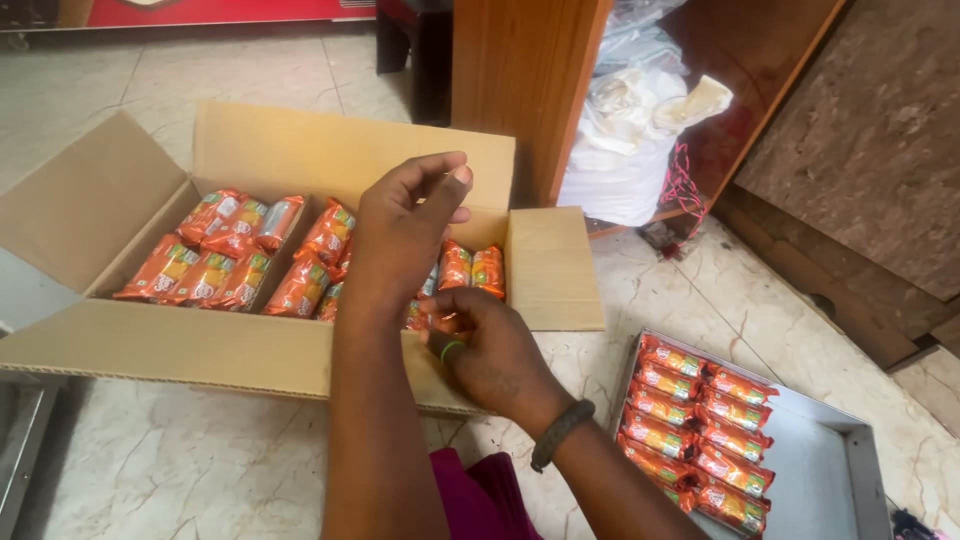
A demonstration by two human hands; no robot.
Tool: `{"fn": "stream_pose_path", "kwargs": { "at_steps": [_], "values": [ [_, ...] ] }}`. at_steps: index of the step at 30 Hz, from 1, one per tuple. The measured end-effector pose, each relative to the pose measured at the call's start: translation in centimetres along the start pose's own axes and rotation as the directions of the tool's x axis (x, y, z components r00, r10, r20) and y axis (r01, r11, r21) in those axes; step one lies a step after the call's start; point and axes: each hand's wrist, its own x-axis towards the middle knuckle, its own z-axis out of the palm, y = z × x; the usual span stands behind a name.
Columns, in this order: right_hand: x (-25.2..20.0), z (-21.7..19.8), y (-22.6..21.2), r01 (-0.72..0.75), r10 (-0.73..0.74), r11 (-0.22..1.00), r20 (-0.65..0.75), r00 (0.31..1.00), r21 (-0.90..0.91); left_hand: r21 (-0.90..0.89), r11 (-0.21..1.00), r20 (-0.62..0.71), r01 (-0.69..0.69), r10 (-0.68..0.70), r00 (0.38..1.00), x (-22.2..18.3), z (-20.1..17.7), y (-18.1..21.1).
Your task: The person packs orange-colored biscuit wrappers into a tray and a cardboard box by hand.
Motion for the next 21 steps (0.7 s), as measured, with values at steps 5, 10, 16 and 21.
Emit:
{"fn": "stream_pose_path", "kwargs": {
  "at_steps": [5, 10, 16, 21],
  "values": [
    [-1.6, 0.4, -0.7, 0.094, -0.105, 0.971, -0.04, 0.994, -0.218, -0.145, 0.989, -0.085, 0.016, -0.029, 0.996, 2.4, -0.6, -6.3],
    [-0.3, 0.6, -0.3, 0.162, -0.174, 0.952, -0.025, 0.984, -0.26, -0.156, 0.975, -0.268, -0.156, 0.11, 0.957, 3.6, -1.4, -10.5],
    [5.3, 1.0, 1.6, -0.041, 0.055, 0.93, 0.027, 0.998, -0.364, -0.141, 0.989, -0.294, 0.041, -0.082, 0.952, 3.2, -1.3, -10.8],
    [8.8, 2.2, 3.7, -0.048, 0.14, 0.912, 0.2, 0.97, -0.407, -0.134, 0.99, -0.369, 0.044, -0.091, 0.925, 2.9, -1.6, -9.9]
  ]
}}
